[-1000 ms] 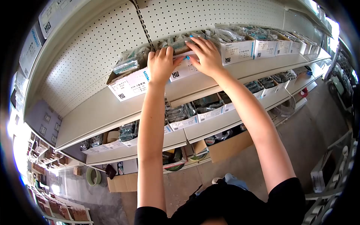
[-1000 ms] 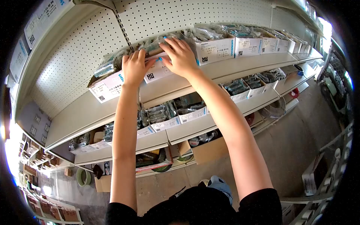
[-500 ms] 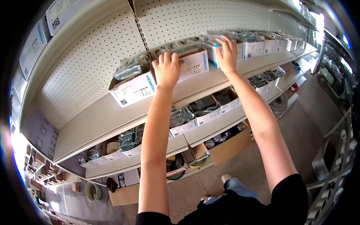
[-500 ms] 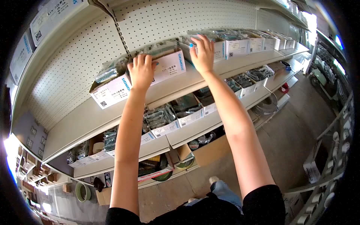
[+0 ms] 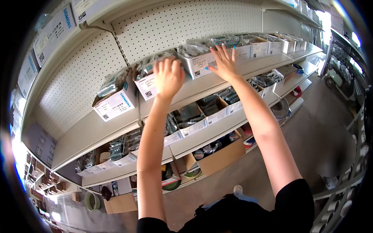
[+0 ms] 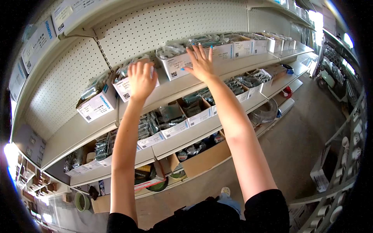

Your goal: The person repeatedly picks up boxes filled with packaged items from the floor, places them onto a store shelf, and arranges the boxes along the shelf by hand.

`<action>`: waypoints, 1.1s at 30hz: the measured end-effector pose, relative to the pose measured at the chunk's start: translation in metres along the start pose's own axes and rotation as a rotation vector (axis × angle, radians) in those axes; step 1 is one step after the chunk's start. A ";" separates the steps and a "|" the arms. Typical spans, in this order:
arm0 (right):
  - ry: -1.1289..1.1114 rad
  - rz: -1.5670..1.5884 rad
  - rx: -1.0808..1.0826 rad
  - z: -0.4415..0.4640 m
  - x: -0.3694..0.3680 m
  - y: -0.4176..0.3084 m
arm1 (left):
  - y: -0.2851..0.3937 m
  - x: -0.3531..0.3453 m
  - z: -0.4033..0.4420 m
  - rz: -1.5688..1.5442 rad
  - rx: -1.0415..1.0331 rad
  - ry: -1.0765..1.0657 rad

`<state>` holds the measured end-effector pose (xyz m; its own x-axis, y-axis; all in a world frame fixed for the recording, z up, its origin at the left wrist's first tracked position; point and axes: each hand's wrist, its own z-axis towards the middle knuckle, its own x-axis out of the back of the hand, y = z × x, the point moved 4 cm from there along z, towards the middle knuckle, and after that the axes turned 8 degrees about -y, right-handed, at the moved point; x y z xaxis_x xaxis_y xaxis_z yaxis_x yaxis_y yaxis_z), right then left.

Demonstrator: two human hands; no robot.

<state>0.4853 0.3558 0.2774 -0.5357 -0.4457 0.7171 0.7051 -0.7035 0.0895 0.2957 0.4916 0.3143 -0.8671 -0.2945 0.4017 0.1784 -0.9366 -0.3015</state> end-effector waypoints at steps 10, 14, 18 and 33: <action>0.151 0.180 0.048 0.005 -0.015 0.008 | 0.088 -0.095 0.054 0.124 0.177 -0.118; 0.237 0.213 0.109 0.005 -0.009 0.006 | 0.083 -0.096 0.051 0.150 0.165 -0.142; 0.276 0.228 0.155 0.007 -0.006 0.005 | 0.082 -0.096 0.053 0.159 0.218 -0.103; 0.192 0.457 0.356 0.007 -0.010 -0.006 | 0.067 -0.082 0.041 0.135 0.347 -0.019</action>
<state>0.4899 0.3681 0.2739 -0.1933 -0.7737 0.6033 0.9776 -0.2044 0.0511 0.3974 0.4447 0.2963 -0.8165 -0.4205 0.3956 0.4406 -0.8966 -0.0436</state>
